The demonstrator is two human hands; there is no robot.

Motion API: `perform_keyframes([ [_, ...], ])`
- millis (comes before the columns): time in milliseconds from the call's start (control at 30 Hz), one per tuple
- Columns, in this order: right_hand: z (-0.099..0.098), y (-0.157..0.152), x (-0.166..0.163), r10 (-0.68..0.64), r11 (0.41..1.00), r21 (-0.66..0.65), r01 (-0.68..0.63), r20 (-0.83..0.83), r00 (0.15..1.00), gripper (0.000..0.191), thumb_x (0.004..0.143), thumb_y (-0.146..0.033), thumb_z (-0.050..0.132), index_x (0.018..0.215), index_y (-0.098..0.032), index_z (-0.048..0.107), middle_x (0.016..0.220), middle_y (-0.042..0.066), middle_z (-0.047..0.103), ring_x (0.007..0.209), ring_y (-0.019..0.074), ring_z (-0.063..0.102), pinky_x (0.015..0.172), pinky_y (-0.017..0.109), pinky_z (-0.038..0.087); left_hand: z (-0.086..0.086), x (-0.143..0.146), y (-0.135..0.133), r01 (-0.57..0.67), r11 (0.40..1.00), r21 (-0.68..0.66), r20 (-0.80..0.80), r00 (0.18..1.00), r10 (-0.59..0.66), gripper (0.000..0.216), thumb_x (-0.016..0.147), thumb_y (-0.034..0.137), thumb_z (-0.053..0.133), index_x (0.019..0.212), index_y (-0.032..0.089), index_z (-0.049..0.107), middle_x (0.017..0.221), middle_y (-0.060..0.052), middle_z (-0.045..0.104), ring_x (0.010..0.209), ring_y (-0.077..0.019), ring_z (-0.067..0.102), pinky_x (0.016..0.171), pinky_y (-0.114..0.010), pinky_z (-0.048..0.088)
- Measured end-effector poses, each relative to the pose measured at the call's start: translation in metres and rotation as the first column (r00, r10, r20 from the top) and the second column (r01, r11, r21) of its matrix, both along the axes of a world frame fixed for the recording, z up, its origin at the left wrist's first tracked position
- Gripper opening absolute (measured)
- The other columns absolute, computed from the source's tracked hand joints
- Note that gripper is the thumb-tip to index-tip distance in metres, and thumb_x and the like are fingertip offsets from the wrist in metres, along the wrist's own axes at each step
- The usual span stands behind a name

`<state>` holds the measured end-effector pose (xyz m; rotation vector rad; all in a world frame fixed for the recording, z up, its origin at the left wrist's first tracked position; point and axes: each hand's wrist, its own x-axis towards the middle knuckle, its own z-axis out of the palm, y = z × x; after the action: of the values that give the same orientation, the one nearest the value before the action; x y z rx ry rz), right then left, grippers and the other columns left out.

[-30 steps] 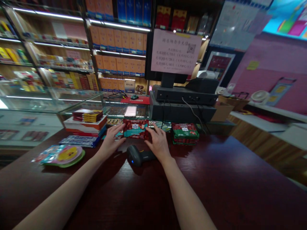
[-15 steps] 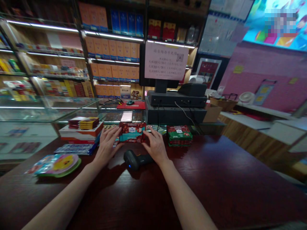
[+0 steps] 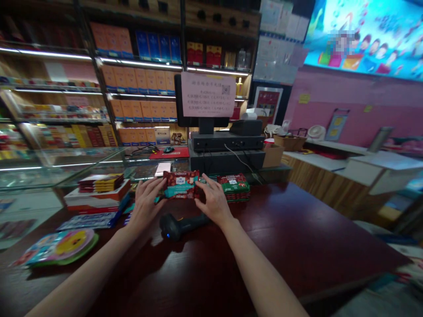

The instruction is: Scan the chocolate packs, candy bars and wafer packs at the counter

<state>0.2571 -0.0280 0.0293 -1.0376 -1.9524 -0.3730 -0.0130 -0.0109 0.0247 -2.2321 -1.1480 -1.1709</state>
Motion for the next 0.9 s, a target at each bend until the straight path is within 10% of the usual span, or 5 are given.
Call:
perform_keyframes([
  [900, 0.008, 0.001, 0.151, -0.237, 0.965, -0.108, 0.238, 0.025, 0.971, 0.048, 0.080, -0.024, 0.068, 0.127, -0.017, 0.064, 0.149, 0.023, 0.051, 0.140, 0.0325, 0.049, 0.106, 0.052, 0.045, 0.016, 0.163, 0.040, 0.193, 0.956, -0.220, 0.020, 0.981, -0.194, 0.057, 0.087, 0.027, 0.067, 0.142, 0.025, 0.053, 0.140, -0.010, 0.061, 0.137, -0.0329, 0.045, 0.121, -0.061, 0.020],
])
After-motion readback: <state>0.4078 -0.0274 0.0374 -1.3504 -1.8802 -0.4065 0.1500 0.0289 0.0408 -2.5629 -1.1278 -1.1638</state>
